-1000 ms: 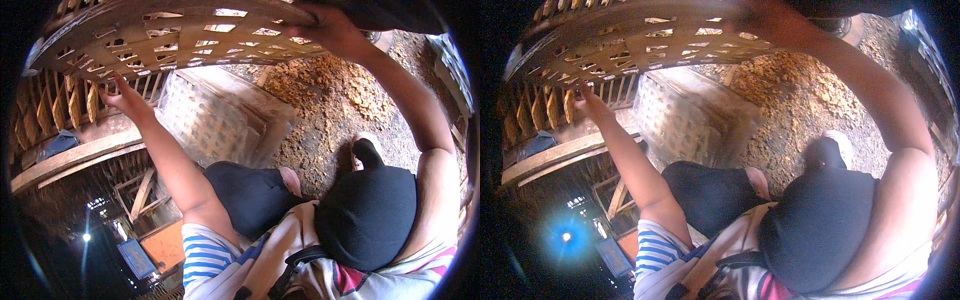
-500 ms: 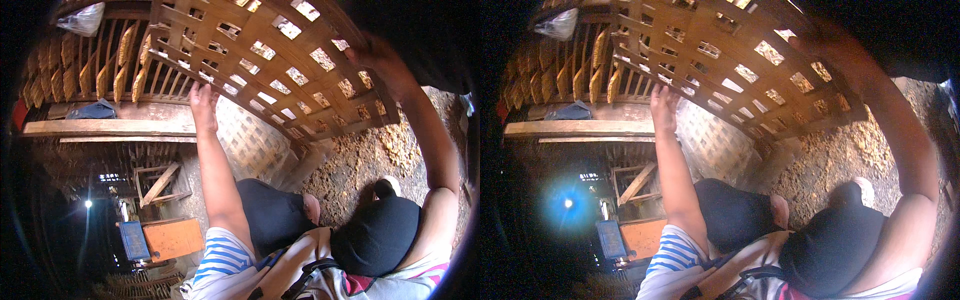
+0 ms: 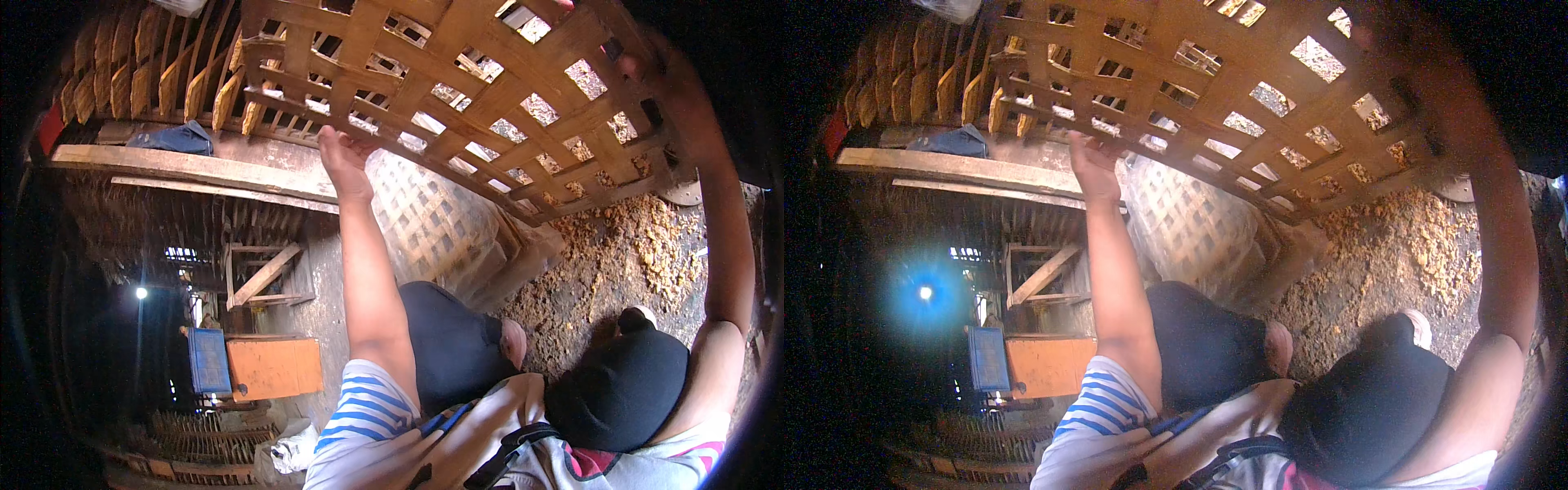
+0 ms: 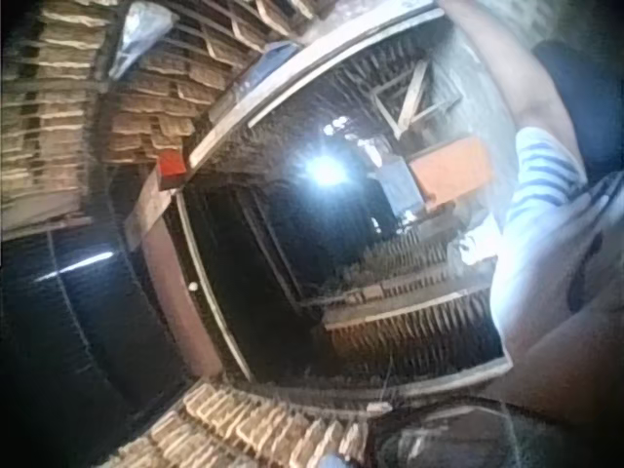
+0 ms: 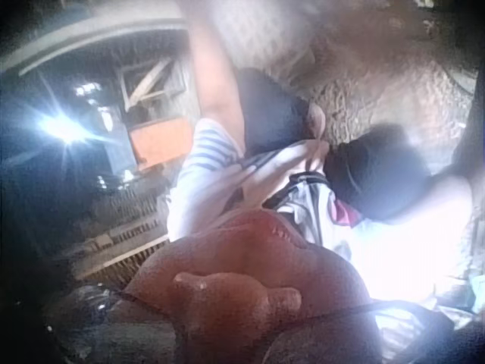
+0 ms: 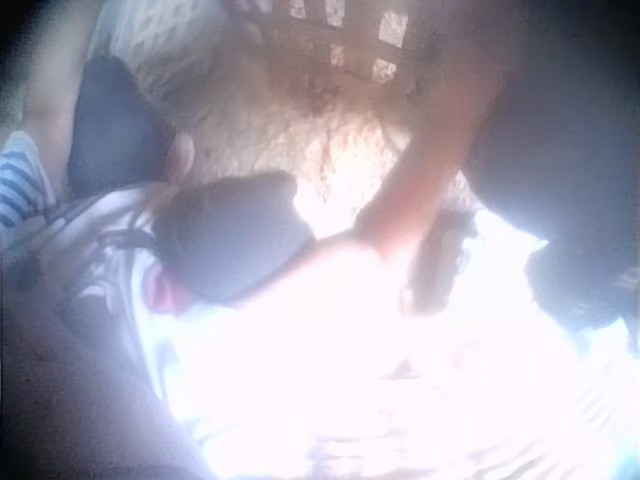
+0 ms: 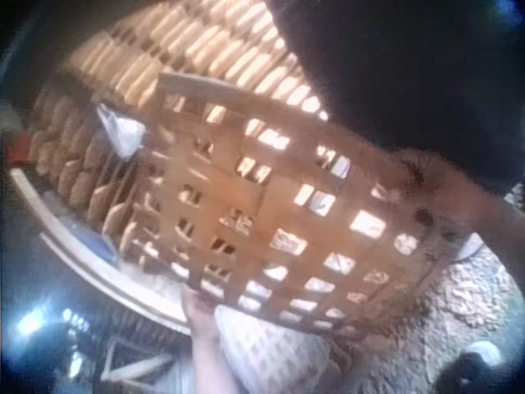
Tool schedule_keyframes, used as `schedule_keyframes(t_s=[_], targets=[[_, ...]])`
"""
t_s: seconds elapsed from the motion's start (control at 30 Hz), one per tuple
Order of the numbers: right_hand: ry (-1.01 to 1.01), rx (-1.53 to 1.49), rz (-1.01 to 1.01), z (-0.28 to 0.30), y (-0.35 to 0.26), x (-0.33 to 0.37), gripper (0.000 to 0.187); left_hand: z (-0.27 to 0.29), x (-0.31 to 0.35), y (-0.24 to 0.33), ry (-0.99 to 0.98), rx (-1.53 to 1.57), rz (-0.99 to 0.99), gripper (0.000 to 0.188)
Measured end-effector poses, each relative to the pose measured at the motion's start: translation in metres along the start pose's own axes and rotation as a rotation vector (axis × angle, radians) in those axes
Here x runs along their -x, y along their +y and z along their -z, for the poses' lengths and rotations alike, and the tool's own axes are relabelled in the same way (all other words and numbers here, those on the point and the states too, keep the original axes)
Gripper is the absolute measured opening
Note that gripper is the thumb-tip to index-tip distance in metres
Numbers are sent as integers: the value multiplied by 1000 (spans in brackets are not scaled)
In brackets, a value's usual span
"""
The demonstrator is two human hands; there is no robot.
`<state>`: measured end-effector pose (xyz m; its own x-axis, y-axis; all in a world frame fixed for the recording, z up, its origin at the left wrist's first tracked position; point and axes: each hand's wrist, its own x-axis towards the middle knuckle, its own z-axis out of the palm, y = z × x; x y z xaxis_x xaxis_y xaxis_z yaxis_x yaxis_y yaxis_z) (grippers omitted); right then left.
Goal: The person assembles a wooden lattice tray by hand, fitting slats into place and adjusting the frame. They then place a plastic sheet over the tray and handle additional trays and plastic bags nearby.
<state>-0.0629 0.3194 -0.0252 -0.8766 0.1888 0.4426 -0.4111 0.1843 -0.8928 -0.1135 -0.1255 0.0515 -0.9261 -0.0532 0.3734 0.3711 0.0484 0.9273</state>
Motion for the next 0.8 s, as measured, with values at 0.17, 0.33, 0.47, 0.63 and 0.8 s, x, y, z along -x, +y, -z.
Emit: schedule_keyframes(t_s=[0.17,0.33,0.47,0.63,0.8], targets=[[-147,-56,-155,-9,-42,3,47,0,25,52,220,-5,-225,72],[-178,-75,69,-30,-3,-26,45,0,52,90,235,-31,-537,70],[-166,91,146,-58,-23,-18,39,23,72,99,224,-161,-704,59],[-166,69,170,-98,10,-41,36,21,100,125,295,-210,-657,39],[-386,-259,-23,-136,4,-28,36,46,127,141,176,-229,-510,38]])
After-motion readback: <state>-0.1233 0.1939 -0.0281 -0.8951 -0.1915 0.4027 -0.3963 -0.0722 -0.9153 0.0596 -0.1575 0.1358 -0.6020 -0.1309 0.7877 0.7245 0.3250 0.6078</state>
